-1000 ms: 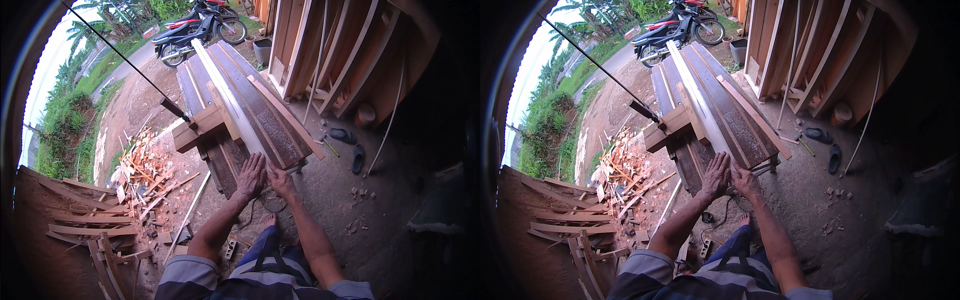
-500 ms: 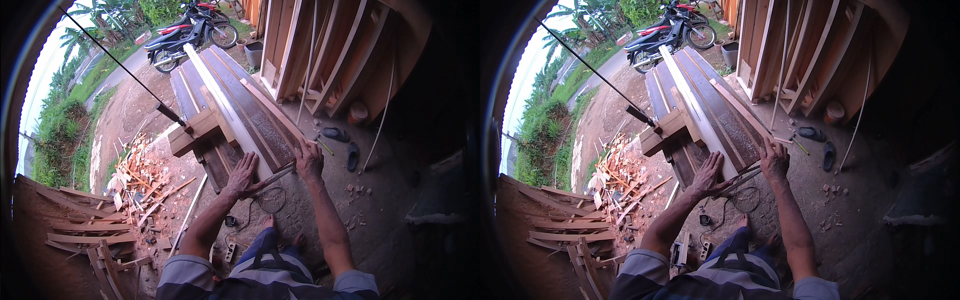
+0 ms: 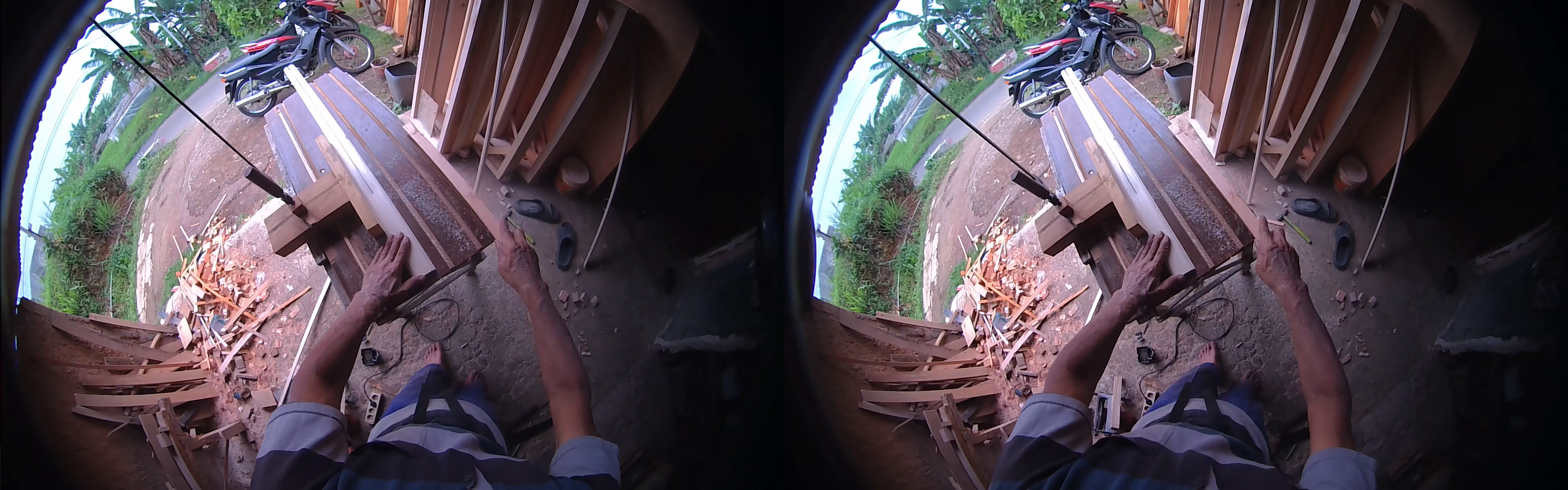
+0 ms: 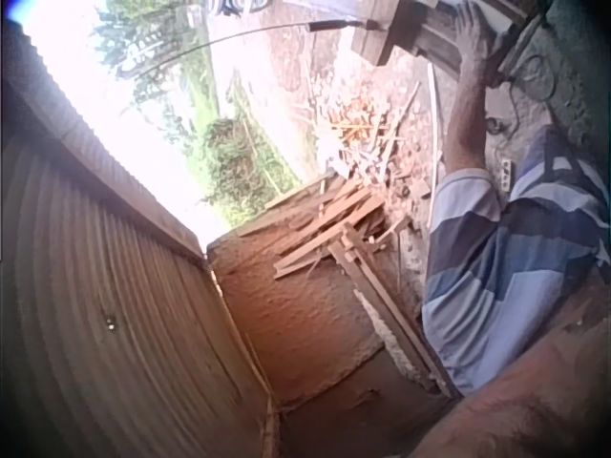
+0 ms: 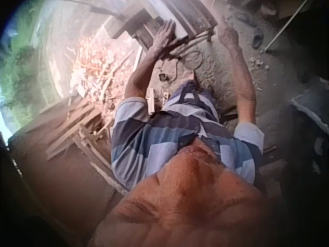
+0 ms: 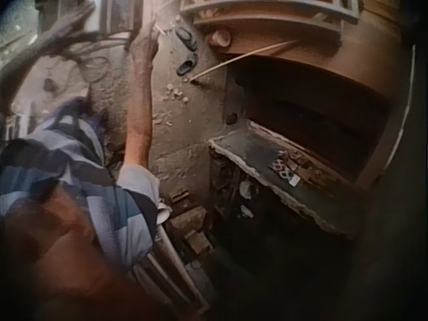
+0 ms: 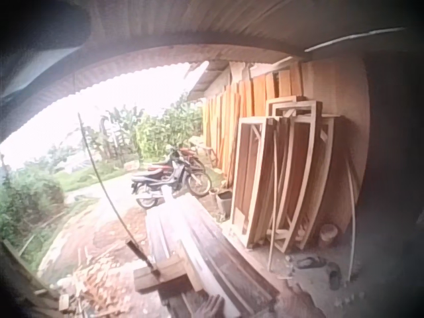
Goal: The person selects a long wooden plank from a stack, carries it to a table saw, and cuts it into smaller pieces. The person then stacks the cut pieces against a wall.
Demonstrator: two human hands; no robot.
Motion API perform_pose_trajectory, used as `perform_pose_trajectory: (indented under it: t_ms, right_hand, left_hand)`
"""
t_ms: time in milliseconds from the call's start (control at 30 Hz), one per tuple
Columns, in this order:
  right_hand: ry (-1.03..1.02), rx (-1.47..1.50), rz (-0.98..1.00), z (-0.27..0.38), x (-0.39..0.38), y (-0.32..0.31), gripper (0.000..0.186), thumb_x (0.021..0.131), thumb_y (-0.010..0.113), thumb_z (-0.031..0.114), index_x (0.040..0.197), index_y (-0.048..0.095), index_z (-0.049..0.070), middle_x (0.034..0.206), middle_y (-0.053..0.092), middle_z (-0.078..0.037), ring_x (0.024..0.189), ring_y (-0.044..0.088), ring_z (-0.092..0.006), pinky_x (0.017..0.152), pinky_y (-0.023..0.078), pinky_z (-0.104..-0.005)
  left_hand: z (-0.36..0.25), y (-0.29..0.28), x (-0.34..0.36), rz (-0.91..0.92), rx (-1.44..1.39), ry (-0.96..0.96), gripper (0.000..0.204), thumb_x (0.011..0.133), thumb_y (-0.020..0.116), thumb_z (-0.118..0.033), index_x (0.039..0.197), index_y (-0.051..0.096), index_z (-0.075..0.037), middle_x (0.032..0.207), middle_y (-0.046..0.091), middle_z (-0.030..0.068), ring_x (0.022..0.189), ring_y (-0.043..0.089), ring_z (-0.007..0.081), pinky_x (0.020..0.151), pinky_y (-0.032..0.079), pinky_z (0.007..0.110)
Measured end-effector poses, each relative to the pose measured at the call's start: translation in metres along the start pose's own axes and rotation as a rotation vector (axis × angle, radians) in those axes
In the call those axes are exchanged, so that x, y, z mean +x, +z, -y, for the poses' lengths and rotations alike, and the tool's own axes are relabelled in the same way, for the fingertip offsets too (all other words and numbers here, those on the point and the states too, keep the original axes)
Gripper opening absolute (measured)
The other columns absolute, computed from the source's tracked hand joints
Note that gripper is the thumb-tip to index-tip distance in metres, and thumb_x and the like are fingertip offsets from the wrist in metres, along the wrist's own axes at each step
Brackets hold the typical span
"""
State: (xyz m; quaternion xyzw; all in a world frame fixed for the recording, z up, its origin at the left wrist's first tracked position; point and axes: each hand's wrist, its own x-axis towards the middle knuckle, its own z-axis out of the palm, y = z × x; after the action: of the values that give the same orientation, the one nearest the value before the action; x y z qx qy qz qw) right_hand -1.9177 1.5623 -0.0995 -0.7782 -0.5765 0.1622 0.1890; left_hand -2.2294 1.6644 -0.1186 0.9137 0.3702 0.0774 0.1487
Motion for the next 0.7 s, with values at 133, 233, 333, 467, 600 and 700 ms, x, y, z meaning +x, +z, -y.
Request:
perform_pose_trajectory:
  t_ms: [133,233,333,467,600,700]
  right_hand:
    - [-0.006,0.368,0.082,0.006,-0.144,-0.033,0.06,0.101,0.053,0.017,0.156,0.034,0.0,0.114,0.058,-0.028,0.104,0.063,-0.0395,0.087,0.054,-0.0467]
    - [0.219,0.503,0.262,0.021,-0.258,-0.066,0.059,0.101,0.054,0.015,0.155,0.036,0.0,0.112,0.065,-0.025,0.096,0.069,-0.0372,0.082,0.054,-0.0457]
    - [0.132,0.388,0.2,0.034,-0.335,-0.093,0.056,0.1,0.054,0.009,0.154,0.042,0.005,0.105,0.071,-0.022,0.075,0.07,-0.0356,0.068,0.056,-0.0416]
    - [0.045,0.263,0.246,0.039,-0.379,-0.119,0.055,0.097,0.058,0.006,0.15,0.048,0.007,0.099,0.07,-0.026,0.086,0.071,-0.0427,0.068,0.056,-0.0452]
    - [0.012,0.124,0.304,0.038,-0.387,-0.13,0.055,0.095,0.057,0.007,0.149,0.049,0.007,0.104,0.071,-0.02,0.085,0.072,-0.0394,0.066,0.057,-0.0463]
    - [0.0,0.084,0.333,0.042,-0.388,-0.131,0.055,0.094,0.058,0.007,0.149,0.05,0.007,0.104,0.071,-0.02,0.083,0.072,-0.0383,0.064,0.057,-0.0456]
  left_hand:
    - [0.004,0.007,-0.005,-0.026,-0.019,-0.005,0.094,0.093,0.056,-0.063,0.156,0.03,0.002,0.164,0.028,0.0239,0.155,0.022,0.0377,0.126,0.021,0.045]
    - [0.002,0.014,-0.01,-0.032,-0.032,-0.004,0.091,0.094,0.059,-0.06,0.156,0.032,0.001,0.164,0.029,0.0224,0.155,0.023,0.0359,0.126,0.021,0.045]
    - [0.003,0.02,-0.011,-0.027,-0.03,-0.01,0.093,0.09,0.065,-0.059,0.157,0.034,-0.002,0.165,0.03,0.0197,0.154,0.025,0.0343,0.126,0.023,0.045]
    - [0.013,0.019,-0.012,0.038,-0.018,-0.002,0.099,0.086,0.069,-0.061,0.158,0.032,-0.004,0.166,0.028,0.0183,0.154,0.025,0.0359,0.126,0.024,0.045]
    - [0.019,0.014,-0.016,0.107,0.013,0.042,0.104,0.084,0.07,-0.064,0.158,0.03,-0.002,0.166,0.026,0.0206,0.153,0.024,0.0384,0.126,0.024,0.046]
    - [0.016,0.014,-0.019,0.116,0.006,0.025,0.11,0.08,0.072,-0.067,0.158,0.029,-0.003,0.166,0.025,0.0195,0.154,0.024,0.0383,0.126,0.024,0.046]
